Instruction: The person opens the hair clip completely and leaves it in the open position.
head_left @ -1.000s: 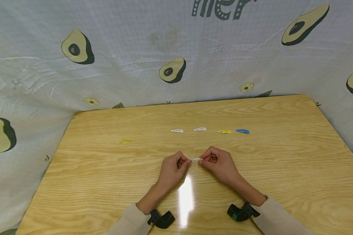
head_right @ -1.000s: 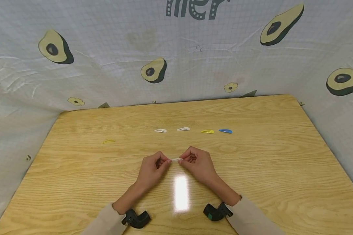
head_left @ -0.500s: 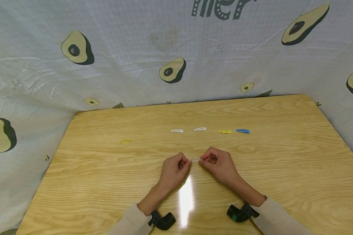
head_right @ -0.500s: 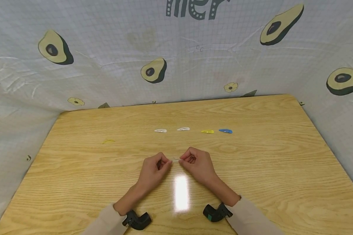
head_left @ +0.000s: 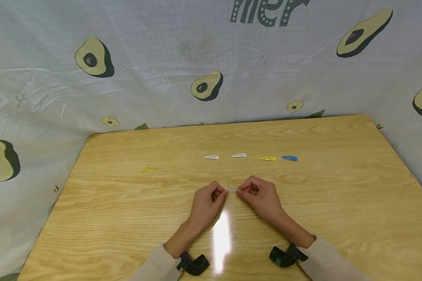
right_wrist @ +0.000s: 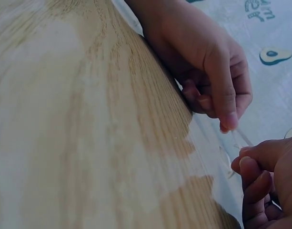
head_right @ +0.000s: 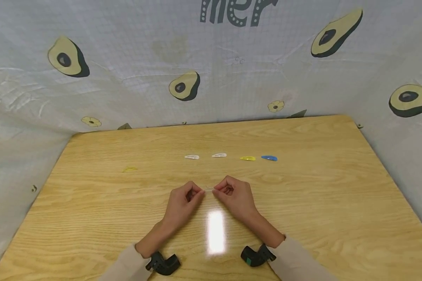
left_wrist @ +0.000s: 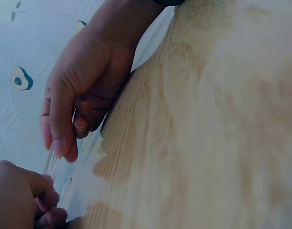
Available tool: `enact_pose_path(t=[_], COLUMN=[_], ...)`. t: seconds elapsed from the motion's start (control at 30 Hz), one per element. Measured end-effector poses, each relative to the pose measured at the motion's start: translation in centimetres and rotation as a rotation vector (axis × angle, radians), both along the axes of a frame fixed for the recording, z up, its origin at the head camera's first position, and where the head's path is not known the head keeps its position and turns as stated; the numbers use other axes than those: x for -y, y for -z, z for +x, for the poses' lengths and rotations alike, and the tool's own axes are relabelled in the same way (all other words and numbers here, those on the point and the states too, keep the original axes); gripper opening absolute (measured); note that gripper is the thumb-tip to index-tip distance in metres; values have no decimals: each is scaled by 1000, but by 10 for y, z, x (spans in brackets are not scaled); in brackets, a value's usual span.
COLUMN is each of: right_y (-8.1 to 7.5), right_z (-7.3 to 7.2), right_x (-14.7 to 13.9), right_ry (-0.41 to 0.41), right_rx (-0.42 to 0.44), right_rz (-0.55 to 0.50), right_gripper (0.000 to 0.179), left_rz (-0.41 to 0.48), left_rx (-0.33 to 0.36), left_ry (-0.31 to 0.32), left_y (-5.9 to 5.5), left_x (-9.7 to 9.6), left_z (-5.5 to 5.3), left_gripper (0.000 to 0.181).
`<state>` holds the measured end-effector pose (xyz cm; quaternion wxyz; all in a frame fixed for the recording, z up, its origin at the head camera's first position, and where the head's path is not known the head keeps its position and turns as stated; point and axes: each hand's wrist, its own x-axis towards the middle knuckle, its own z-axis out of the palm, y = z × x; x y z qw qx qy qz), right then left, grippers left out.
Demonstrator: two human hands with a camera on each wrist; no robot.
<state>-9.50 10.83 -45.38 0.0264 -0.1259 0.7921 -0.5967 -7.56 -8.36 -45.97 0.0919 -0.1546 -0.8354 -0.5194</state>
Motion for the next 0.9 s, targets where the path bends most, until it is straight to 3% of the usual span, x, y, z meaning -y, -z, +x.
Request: enact_pose_path(t=[0.3,0.5,0.9], right_y=[-1,-3,-6], right_z=[-4,-10,-27], right_x=[13,28,55], right_ry=[16,15,32], right_rx=[-85,-133,-208], right_rz=[-2,-20,-13], right_gripper=[7,5,5], left_rz=[71,50,40], left_rx=[-23,-62,-34], left_ry=[-58,-122,-189], left_y=[-2,-6,-11], left_x=[8,18,41], left_z=[-2,-5,-15], left_gripper=[5,6,8])
